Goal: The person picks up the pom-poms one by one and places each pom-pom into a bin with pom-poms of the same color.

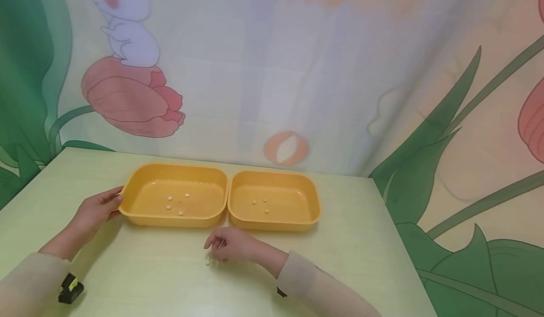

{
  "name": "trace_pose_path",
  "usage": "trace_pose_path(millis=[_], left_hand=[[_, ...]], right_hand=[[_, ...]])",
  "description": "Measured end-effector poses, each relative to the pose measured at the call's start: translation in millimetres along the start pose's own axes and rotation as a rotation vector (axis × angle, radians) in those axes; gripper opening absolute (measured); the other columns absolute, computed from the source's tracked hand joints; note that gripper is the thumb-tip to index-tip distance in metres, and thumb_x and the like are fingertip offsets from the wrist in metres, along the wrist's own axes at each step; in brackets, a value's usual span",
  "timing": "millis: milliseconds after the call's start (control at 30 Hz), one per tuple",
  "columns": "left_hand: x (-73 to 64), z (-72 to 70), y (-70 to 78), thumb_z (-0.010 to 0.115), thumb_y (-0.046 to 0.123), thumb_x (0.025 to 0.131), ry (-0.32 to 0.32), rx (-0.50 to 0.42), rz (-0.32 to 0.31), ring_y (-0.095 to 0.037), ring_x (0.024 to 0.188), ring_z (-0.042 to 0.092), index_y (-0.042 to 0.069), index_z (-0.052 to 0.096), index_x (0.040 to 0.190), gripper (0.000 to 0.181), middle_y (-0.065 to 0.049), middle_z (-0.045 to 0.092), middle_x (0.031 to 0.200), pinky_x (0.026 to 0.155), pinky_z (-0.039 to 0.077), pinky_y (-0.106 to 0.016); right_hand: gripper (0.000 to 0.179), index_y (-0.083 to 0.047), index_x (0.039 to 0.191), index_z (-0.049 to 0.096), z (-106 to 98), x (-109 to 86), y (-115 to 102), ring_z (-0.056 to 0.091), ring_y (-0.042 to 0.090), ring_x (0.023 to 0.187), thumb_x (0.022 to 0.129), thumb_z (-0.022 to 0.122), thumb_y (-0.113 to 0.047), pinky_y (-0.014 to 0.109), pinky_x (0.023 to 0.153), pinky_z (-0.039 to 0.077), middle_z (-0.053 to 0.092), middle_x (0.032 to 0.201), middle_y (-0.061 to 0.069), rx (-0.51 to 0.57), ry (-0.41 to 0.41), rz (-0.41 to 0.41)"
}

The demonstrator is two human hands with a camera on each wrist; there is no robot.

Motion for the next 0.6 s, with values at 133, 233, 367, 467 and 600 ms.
trace_pose_path(millis=[133,233,367,467,600], left_hand=[[0.0,0.2,0.9,0.034,0.027,0.113,-0.004,0.004,0.001,-0.046,0.143,0.044,-0.005,0.021,0.16,0.058,-0.034,0.031,0.161,0.112,0.044,-0.044],[-0.2,0.7,0.6,0.034,0.029,0.113,-0.007,0.006,0.0,-0.046,0.143,0.045,-0.005,0.021,0.16,0.059,-0.034,0.031,0.161,0.114,0.043,-0.047],[0.0,1.7,0.6,0.034,0.03,0.113,-0.011,0.006,-0.004,-0.046,0.143,0.045,-0.004,0.021,0.16,0.059,-0.034,0.031,0.161,0.116,0.041,-0.05],[0.3,2.0,-0.1,0.034,0.03,0.113,-0.016,0.001,-0.002,-0.046,0.143,0.045,-0.004,0.02,0.16,0.06,-0.033,0.03,0.162,0.116,0.041,-0.05],[1.4,1.2,-1.9,0.033,0.031,0.113,-0.015,0.001,0.008,-0.046,0.144,0.044,-0.004,0.02,0.16,0.06,-0.033,0.029,0.162,0.115,0.042,-0.048]], right_hand=[[0.021,0.001,0.112,0.07,2.6,4.7,6.4,0.057,0.007,0.07,0.092,0.066,0.006,0.015,0.06,0.051,0.064,0.084,-0.004,-0.027,-0.025,0.015],[0.022,0.0,0.112,0.07,2.4,9.0,10.4,0.055,0.007,0.074,0.091,0.067,0.007,0.013,0.063,0.048,0.062,0.085,-0.004,-0.036,-0.033,0.02],[0.021,-0.002,0.11,0.071,1.3,14.1,14.9,0.052,0.007,0.077,0.091,0.067,0.007,0.012,0.065,0.045,0.061,0.084,-0.004,-0.053,-0.043,0.04],[0.018,-0.002,0.107,0.072,1.8,16.6,16.5,0.052,0.006,0.075,0.091,0.069,0.005,0.011,0.064,0.044,0.06,0.081,-0.006,-0.093,-0.054,0.045],[0.017,-0.001,0.104,0.073,4.3,19.8,16.3,0.05,0.004,0.07,0.089,0.069,0.006,0.011,0.061,0.042,0.058,0.077,-0.006,-0.147,-0.062,0.023]])
Point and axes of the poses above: each hand's wrist, its own x-axis towards the middle knuckle, its own z-axis out of the palm, y = z × x, the point moved 3 cm from there along x, towards the middle knuckle
